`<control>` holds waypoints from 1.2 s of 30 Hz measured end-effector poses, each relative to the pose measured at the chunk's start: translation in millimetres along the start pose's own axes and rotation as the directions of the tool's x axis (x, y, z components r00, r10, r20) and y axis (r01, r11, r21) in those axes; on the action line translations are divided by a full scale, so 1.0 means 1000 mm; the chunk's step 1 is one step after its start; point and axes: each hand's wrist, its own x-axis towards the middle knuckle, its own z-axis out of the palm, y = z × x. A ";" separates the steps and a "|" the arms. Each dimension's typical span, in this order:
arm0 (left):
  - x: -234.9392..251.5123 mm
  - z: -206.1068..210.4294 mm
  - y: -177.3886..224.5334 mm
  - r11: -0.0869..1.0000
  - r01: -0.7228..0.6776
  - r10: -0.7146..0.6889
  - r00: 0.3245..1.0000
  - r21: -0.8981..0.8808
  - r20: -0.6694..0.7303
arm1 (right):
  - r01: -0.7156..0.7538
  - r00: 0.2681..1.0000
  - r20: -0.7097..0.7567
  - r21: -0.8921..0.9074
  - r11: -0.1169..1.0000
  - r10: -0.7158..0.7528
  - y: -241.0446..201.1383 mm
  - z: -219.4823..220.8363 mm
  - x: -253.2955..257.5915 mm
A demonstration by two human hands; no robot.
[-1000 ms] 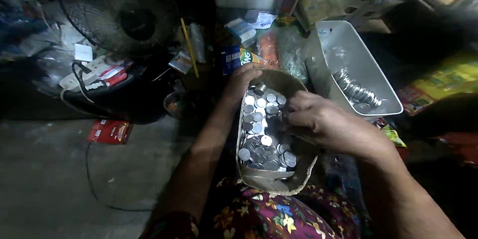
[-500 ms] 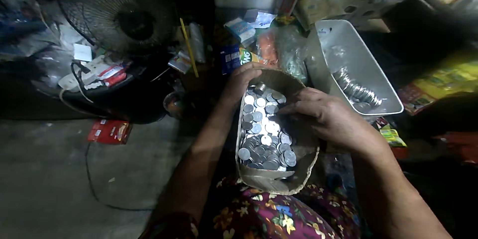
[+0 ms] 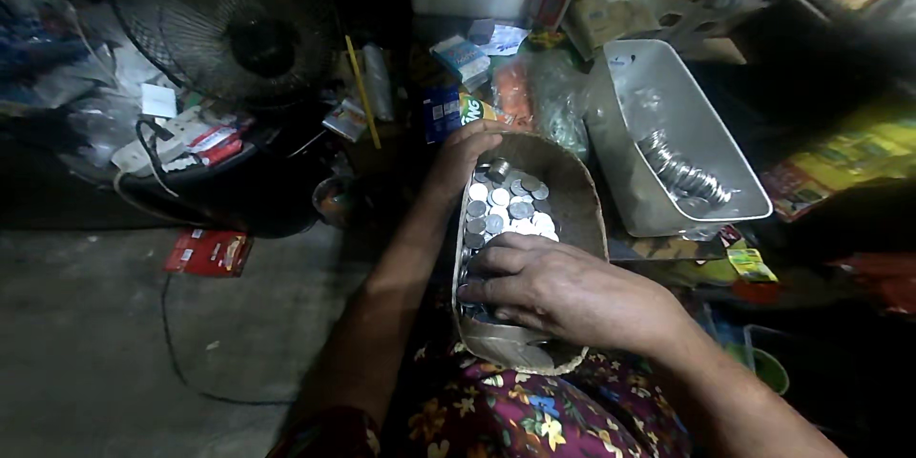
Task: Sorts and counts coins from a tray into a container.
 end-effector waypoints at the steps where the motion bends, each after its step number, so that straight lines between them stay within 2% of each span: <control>1: 0.000 0.000 0.000 1.000 -0.002 0.002 1.000 0.004 -0.002 | -0.018 0.999 0.037 -0.014 1.000 0.018 -0.001 -0.001 0.001; 3: 0.000 0.001 0.001 1.000 0.013 -0.013 1.000 -0.014 -0.002 | -0.057 0.996 0.065 -0.069 0.996 0.061 -0.003 -0.002 0.002; 5: -0.001 0.002 0.003 0.999 0.032 -0.032 0.999 -0.032 -0.006 | -0.068 0.997 0.024 -0.111 0.992 0.071 -0.002 -0.003 0.001; 9: -0.002 0.002 0.003 1.000 0.020 -0.020 1.000 -0.019 -0.006 | -0.145 0.989 -0.010 -0.082 0.986 0.145 0.015 -0.013 -0.001; 12: -0.001 0.002 0.004 0.999 -0.013 0.013 1.000 0.045 -0.011 | -0.214 0.970 -0.145 -0.123 0.969 0.196 0.036 -0.016 -0.009; 14: -0.001 0.002 0.003 0.997 -0.025 0.026 1.000 0.070 -0.010 | -0.226 0.954 -0.219 -0.071 0.972 0.205 0.042 -0.022 -0.015; 19: -0.001 0.002 0.004 0.998 -0.020 0.021 1.000 0.058 -0.013 | -0.120 0.935 -0.318 0.124 0.985 0.154 0.047 -0.037 -0.033; 26: -0.001 0.003 0.005 1.000 0.026 -0.026 1.000 0.012 -0.014 | -0.081 0.974 -0.201 0.123 0.989 0.105 0.036 -0.031 -0.025; 32: -0.001 0.003 0.005 1.000 0.030 -0.030 0.999 -0.001 -0.010 | -0.299 0.943 -0.158 -0.026 0.954 0.292 0.037 -0.025 0.001; 36: 0.000 0.002 0.000 1.000 0.008 -0.008 1.000 0.008 -0.007 | -0.380 0.925 -0.014 -0.056 0.923 0.380 0.041 -0.026 0.020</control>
